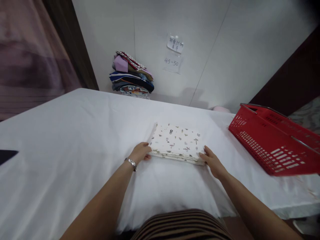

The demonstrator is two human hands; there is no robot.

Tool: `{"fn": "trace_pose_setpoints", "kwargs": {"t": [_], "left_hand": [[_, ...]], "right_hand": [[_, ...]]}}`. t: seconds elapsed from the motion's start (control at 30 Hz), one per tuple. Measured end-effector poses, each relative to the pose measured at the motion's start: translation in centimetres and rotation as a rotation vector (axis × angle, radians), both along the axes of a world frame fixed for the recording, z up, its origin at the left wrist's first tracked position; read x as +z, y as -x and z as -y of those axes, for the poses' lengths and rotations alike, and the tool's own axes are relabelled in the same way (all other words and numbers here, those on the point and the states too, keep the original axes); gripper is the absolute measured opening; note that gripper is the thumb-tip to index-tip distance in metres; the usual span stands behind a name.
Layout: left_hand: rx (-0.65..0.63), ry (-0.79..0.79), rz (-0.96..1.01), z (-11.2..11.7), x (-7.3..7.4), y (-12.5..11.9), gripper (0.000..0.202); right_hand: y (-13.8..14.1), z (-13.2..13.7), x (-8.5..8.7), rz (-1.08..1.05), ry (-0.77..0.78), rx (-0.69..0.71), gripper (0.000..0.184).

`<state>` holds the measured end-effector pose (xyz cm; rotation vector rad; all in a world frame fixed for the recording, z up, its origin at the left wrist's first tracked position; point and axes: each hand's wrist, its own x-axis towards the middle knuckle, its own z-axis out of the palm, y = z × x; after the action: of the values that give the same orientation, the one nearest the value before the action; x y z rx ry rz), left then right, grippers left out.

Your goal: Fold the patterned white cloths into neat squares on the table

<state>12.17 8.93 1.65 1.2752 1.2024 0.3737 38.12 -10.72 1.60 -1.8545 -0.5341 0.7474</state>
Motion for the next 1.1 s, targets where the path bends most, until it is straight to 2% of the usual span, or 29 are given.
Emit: {"fn": "trace_pose_setpoints", "kwargs": {"t": [0.1, 0.23, 0.37, 0.5, 0.67, 0.77, 0.9, 1.0, 1.1], "left_hand": [[0.009, 0.008, 0.010, 0.1, 0.2, 0.0, 0.056], [0.008, -0.006, 0.001, 0.2, 0.2, -0.1, 0.056], [0.003, -0.048, -0.003, 0.3, 0.2, 0.0, 0.055], [0.064, -0.152, 0.014, -1.0, 0.3, 1.0, 0.054], [0.199, -0.255, -0.067, -3.2, -0.3, 3.0, 0.055], [0.184, -0.294, -0.135, -3.5, -0.7, 3.5, 0.053], [0.127, -0.381, -0.241, -3.2, -0.8, 3.6, 0.051], [0.111, -0.387, -0.298, -3.3, -0.9, 3.7, 0.052], [0.104, -0.403, -0.308, -3.6, -1.3, 3.8, 0.048]], "right_hand": [[0.9, 0.8, 0.4, -0.149, -0.022, 0.002, 0.082], [0.2, 0.8, 0.6, -0.288, -0.034, -0.022, 0.076], [-0.8, 0.5, 0.9, -0.413, 0.007, 0.072, 0.061], [1.1, 0.6, 1.2, -0.438, -0.017, 0.131, 0.062], [5.7, 1.2, 1.2, -0.362, 0.001, 0.295, 0.072], [7.3, 1.6, 0.9, -0.343, 0.021, 0.215, 0.085], [7.5, 2.3, 0.4, -0.313, 0.106, 0.087, 0.100], [6.6, 3.2, 0.6, -0.135, 0.121, 0.080, 0.095], [5.3, 3.9, 1.2, 0.185, 0.053, 0.121, 0.070]]}}
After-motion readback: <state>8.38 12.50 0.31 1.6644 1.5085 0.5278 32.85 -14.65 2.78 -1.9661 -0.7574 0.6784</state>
